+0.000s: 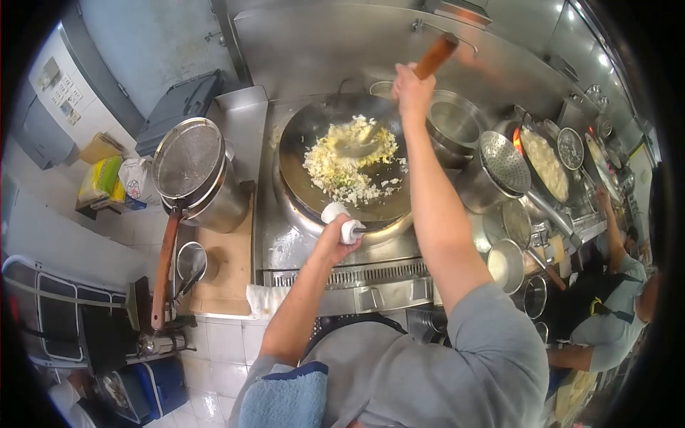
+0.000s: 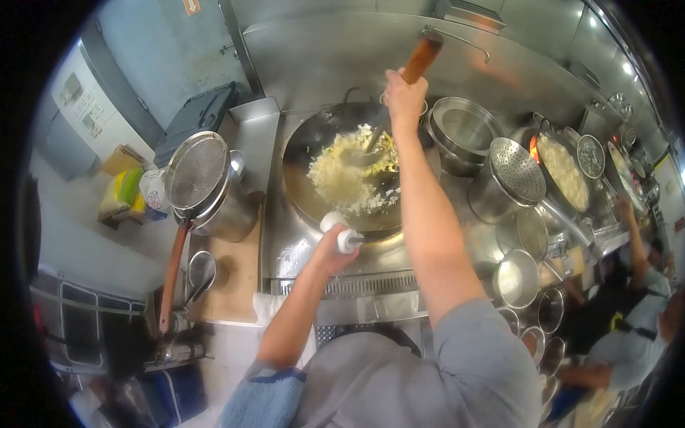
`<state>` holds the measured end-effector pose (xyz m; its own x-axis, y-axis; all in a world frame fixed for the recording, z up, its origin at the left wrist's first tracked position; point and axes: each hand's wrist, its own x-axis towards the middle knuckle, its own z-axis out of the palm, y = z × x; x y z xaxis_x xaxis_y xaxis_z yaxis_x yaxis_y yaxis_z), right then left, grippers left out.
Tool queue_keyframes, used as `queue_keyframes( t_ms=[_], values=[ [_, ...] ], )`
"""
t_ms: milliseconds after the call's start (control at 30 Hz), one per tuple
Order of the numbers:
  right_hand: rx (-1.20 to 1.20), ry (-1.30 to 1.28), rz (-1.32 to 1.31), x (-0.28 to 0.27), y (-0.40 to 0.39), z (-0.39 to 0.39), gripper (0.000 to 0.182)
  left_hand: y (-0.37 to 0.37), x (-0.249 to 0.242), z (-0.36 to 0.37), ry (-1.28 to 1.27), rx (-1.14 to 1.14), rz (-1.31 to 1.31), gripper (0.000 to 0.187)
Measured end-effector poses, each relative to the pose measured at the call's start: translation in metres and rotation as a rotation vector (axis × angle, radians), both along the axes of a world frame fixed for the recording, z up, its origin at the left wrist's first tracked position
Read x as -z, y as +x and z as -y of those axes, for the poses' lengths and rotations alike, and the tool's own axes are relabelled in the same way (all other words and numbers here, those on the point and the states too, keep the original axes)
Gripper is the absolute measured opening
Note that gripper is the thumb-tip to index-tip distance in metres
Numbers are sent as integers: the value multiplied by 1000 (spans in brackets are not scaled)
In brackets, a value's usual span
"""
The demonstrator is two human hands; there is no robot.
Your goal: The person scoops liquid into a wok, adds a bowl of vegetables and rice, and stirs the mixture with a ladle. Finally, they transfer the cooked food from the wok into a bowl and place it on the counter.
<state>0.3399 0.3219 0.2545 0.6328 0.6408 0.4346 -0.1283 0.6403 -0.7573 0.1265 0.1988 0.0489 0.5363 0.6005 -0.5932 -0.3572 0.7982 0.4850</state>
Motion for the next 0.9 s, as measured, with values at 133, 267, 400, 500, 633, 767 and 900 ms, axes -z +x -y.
queue_keyframes(
  t_ms=[133,267,400,500,633,767,900],
  values=[
    [-224,-98,15,-43,-28,40,21,-7,-6,-7,-149,39,103,28],
    [110,-89,170,5,-51,59,21,14,7,1,4,-65,28,31],
    [-104,-45,-42,-62,0,42,21,-24,-53,117,77,-157,41,34],
    [-97,-37,51,-48,-34,123,24,-25,-46,89,71,-99,53,29],
    [260,-42,342,12,-44,71,26,5,-23,53,72,-109,-3,31],
    [-30,-91,109,-83,-16,84,28,-15,-24,127,126,-90,-34,33],
    [217,-112,295,-35,-68,142,23,5,-61,58,80,-154,-66,21]
  ],
)
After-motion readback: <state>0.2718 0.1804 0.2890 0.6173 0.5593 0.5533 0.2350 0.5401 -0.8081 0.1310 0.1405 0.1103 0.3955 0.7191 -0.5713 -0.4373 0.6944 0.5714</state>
